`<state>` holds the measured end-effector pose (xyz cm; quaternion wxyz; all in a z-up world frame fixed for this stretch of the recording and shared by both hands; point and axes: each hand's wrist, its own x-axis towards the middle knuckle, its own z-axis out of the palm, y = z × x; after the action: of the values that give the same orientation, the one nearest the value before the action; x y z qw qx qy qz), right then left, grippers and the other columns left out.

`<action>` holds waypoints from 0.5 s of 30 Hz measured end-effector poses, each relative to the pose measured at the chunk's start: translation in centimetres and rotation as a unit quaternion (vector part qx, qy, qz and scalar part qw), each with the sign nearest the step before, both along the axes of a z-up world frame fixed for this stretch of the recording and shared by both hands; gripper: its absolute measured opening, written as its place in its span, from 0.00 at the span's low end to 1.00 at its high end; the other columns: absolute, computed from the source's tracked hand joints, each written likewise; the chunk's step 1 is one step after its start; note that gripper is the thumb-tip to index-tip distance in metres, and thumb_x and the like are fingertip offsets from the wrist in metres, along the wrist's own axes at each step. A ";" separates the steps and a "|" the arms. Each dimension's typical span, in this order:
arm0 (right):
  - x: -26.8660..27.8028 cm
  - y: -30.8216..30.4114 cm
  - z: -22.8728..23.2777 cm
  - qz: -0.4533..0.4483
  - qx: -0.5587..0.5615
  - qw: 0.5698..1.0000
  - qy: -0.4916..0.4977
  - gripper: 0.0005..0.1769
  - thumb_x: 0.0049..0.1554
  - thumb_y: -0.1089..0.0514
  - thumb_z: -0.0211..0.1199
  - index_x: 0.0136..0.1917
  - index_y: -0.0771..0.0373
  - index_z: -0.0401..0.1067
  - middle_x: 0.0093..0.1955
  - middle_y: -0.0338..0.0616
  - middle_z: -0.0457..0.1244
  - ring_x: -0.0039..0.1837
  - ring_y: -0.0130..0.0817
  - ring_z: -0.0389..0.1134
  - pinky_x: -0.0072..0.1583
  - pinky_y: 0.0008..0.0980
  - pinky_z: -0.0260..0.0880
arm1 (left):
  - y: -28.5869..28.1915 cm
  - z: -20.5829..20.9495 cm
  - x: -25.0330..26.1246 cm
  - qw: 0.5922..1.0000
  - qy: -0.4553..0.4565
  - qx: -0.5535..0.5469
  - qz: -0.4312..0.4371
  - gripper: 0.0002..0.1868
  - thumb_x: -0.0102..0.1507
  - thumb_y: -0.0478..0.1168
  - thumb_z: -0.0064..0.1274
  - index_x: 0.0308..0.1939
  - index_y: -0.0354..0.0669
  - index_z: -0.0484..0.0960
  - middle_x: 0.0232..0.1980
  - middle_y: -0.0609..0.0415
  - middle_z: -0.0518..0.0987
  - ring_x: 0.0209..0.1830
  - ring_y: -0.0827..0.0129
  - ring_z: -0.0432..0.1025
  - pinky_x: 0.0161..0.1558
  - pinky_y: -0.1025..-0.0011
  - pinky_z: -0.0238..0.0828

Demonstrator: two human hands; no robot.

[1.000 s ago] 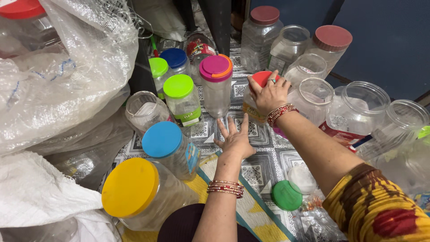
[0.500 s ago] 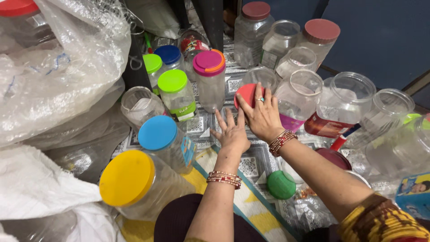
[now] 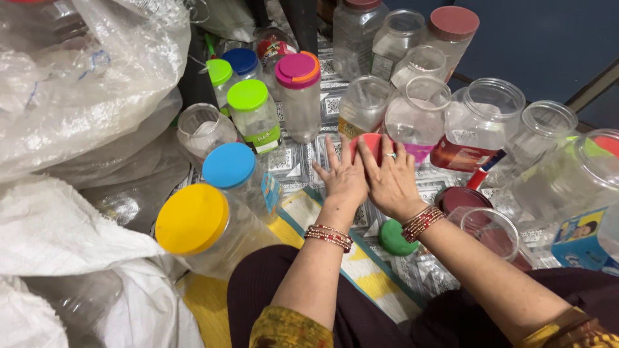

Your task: The person sits on the floor and handles multiple clear plastic containers with colorful lids. They open and close several containers, remove and replace lids, and rearrange them on the floor.

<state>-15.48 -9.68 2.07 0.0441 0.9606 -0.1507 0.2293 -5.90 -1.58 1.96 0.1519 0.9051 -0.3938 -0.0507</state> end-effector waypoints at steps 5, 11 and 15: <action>-2.4 0.4 -0.8 -0.025 0.027 0.999 0.001 0.43 0.57 0.45 0.56 0.82 0.53 0.51 0.75 0.69 0.52 0.70 0.69 0.55 0.65 0.62 0.55 | 0.5 -0.3 -1.9 0.998 0.037 0.029 -0.030 0.45 0.63 0.41 0.51 0.81 0.59 0.46 0.85 0.50 0.37 0.83 0.43 0.20 0.69 0.19 0.27; -3.9 -0.7 -2.4 -0.079 0.050 0.994 0.049 0.42 0.58 0.42 0.55 0.82 0.52 0.49 0.76 0.66 0.52 0.70 0.68 0.55 0.65 0.62 0.55 | -0.1 -1.5 -3.8 0.997 0.003 0.013 -0.073 0.49 0.60 0.36 0.53 0.81 0.54 0.46 0.85 0.50 0.40 0.84 0.43 0.23 0.68 0.20 0.29; -4.4 -1.2 -3.6 -0.111 0.055 0.989 0.075 0.43 0.57 0.42 0.55 0.81 0.52 0.49 0.76 0.67 0.50 0.71 0.67 0.54 0.64 0.65 0.54 | -1.1 -2.6 -4.2 0.995 0.048 0.019 -0.088 0.51 0.59 0.38 0.56 0.81 0.54 0.43 0.84 0.54 0.41 0.84 0.45 0.23 0.70 0.21 0.27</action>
<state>-19.93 -10.84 -1.51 0.0273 0.9533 -0.2656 0.1413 -10.11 -2.66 -0.63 0.1487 0.8664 -0.4628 -0.1144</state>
